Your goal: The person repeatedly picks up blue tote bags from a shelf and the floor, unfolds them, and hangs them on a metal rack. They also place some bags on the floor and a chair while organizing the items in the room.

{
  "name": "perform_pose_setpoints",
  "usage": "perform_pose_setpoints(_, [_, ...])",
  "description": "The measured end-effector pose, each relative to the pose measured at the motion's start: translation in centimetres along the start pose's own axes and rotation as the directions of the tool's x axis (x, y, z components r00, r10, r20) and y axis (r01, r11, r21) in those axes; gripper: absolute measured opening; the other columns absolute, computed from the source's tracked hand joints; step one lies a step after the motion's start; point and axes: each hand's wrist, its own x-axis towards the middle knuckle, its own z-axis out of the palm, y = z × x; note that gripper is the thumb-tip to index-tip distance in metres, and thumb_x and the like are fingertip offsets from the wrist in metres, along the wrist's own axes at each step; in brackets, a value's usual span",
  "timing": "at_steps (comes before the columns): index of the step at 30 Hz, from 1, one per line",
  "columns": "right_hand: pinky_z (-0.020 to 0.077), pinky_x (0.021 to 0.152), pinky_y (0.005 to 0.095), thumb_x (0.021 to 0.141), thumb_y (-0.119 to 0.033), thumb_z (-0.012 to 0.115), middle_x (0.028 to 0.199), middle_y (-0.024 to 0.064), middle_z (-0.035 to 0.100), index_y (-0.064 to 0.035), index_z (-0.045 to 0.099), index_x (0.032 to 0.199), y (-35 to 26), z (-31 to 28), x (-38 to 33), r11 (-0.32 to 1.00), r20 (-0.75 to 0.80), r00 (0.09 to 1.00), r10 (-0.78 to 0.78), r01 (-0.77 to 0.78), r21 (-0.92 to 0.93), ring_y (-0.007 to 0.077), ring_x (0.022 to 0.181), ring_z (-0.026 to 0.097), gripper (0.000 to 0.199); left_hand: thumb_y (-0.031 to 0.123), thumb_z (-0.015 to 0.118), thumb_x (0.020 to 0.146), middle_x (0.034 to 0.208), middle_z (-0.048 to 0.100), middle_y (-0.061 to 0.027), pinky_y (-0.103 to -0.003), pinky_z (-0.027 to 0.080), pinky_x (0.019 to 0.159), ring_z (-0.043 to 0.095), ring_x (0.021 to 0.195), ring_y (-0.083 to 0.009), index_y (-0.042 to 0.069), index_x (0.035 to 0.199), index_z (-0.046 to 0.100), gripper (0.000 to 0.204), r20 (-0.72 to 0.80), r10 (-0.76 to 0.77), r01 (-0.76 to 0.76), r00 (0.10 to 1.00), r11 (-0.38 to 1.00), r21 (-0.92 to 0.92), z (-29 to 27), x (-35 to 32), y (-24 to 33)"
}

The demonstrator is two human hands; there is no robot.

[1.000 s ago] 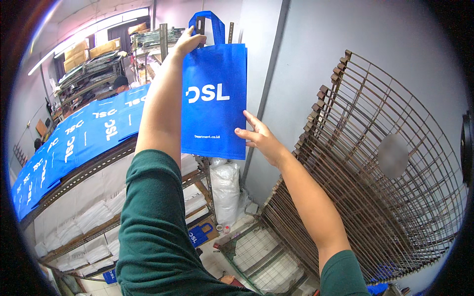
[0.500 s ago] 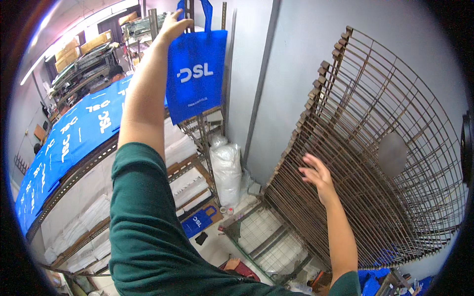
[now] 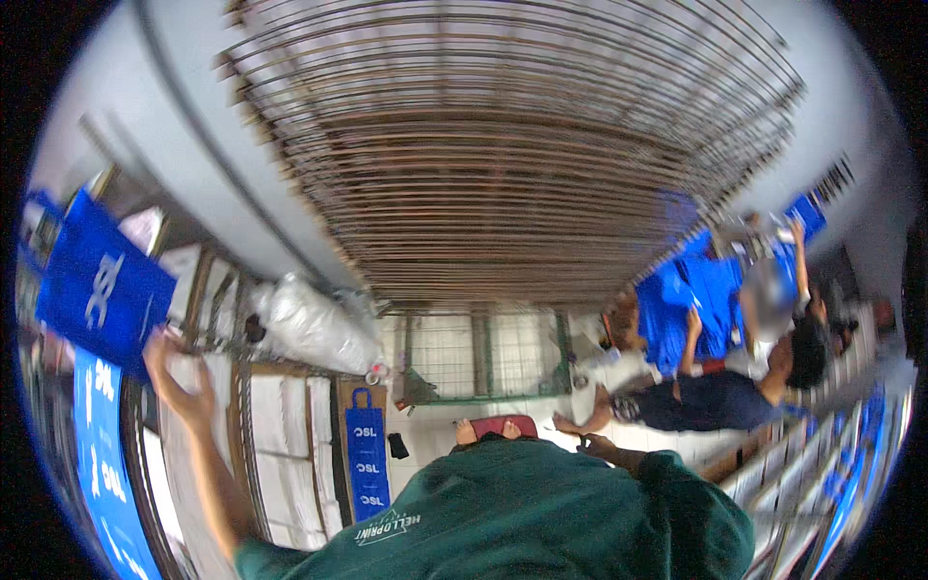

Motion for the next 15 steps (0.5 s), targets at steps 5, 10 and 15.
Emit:
perform_pose_setpoints(5, [0.0423,0.086,0.0383,0.076,-0.052,0.057,0.106,0.0233,0.057,-0.0016,0.054,0.111,1.6,-0.8,-3.1,0.915,-0.257,0.916,0.308,-0.211,0.344,0.0338,0.101,0.055,0.061,0.005,0.058,0.074,0.105,0.055,-0.0151,-0.033,0.042,0.082,0.049,0.103,-0.0233,0.001,0.088,0.057,0.015,0.621,-0.481,0.778,0.618,0.487,-0.397,8.8,-14.1,13.3])
perform_pose_setpoints(10, [0.0371,0.089,0.0358,0.083,-0.044,0.055,0.118,0.0128,0.05,0.0007,0.036,0.127,3.5,-5.0,2.5,0.422,-0.581,0.653,0.485,0.407,0.81,0.0222,0.104,0.048,0.065,0.005,0.067,0.069,0.096,0.061,-0.0081,-0.029,0.046,0.073,0.06,0.085,-0.0162,0.004,0.118,0.049,0.052,0.862,0.107,0.77,0.496,0.406,-0.493,13.2,-17.7,24.1])
perform_pose_setpoints(15, [0.0259,0.095,0.0579,0.066,-0.08,0.039,0.138,0.017,0.027,-0.0064,0.012,0.138,-3.8,-12.0,-2.5,-0.142,-0.178,0.861,0.477,0.275,0.951,0.0333,0.127,0.025,0.107,0.011,0.069,0.071,0.1,0.06,-0.0086,-0.029,0.046,0.075,0.058,0.088,-0.0176,0.009,0.12,0.048,0.053,0.901,0.235,0.818,0.365,0.38,-0.431,16.0,-16.8,29.0])
